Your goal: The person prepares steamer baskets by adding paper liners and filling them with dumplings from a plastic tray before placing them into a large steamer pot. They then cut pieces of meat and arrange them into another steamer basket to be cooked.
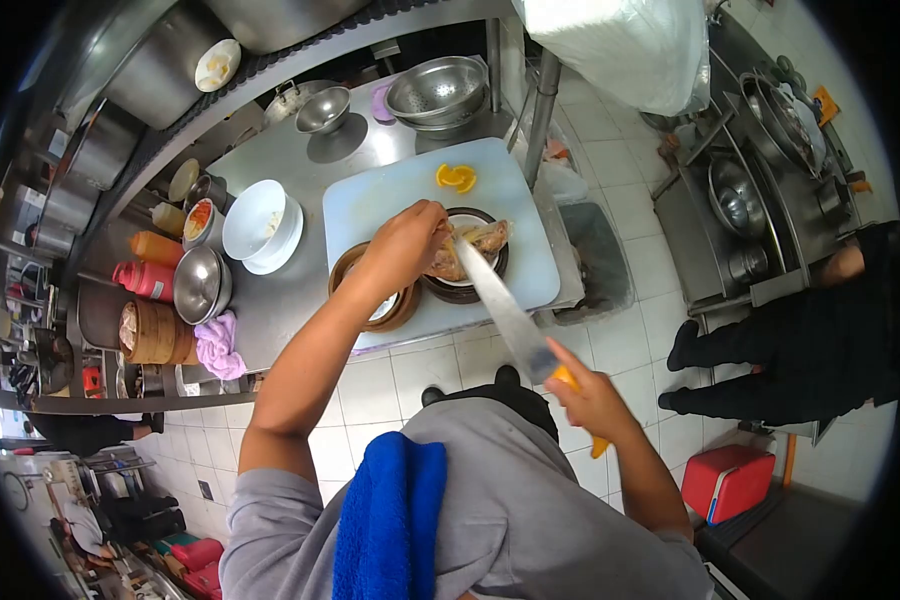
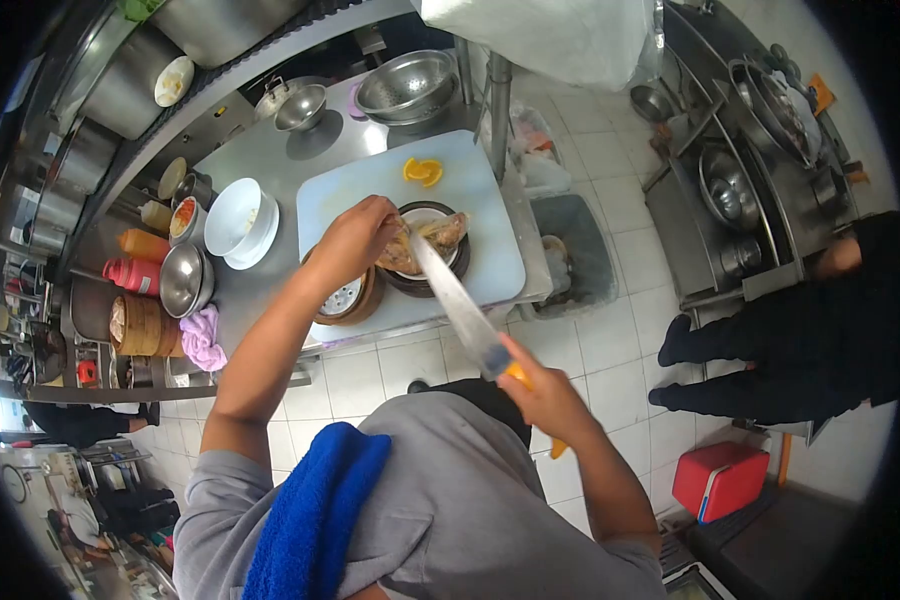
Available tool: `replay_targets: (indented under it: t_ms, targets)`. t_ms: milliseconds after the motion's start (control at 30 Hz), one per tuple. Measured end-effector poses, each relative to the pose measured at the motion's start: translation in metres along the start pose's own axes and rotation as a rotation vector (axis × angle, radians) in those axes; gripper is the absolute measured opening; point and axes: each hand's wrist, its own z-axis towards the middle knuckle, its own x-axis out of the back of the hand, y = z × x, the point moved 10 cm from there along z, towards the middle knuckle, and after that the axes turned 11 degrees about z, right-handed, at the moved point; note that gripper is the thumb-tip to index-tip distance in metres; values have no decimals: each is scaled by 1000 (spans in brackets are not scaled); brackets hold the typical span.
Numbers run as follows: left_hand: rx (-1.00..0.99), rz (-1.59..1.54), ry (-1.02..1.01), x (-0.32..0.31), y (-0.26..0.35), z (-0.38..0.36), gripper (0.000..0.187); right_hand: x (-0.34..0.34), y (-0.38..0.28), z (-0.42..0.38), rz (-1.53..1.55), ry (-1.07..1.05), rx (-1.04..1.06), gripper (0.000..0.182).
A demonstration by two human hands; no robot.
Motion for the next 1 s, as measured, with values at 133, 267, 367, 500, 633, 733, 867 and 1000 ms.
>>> replay_targets:
  t_ms: [133, 267, 367, 500, 633, 733, 867, 1000]
  targets:
    - [80, -92, 53, 6, -5, -13, 15, 45, -9, 22, -21, 210, 62, 58]
    - [143, -235, 80, 6, -10, -15, 15, 42, -4, 103, -415, 450, 452, 51]
    - [228, -302, 84, 7, -13, -22, 14, 26, -1, 134, -509, 506, 430, 44]
    - [310, -504, 129, -9, -31, -32, 14, 18, -62, 117, -491, 566, 699, 35]
    - [206, -512, 68, -16, -27, -29, 18, -33, -159, 139, -423, 279, 1007, 29]
    - [101, -411, 255, 15, -15, -29, 15, -64, -167, 171, -640, -125, 762, 25]
    - [93, -447, 443, 17, -22, -33, 15, -65, -162, 197, -672, -189, 730, 17]
    - [208, -554, 443, 15, -28, -47, 17, -75, -170, 190, -752, -122, 736, 14]
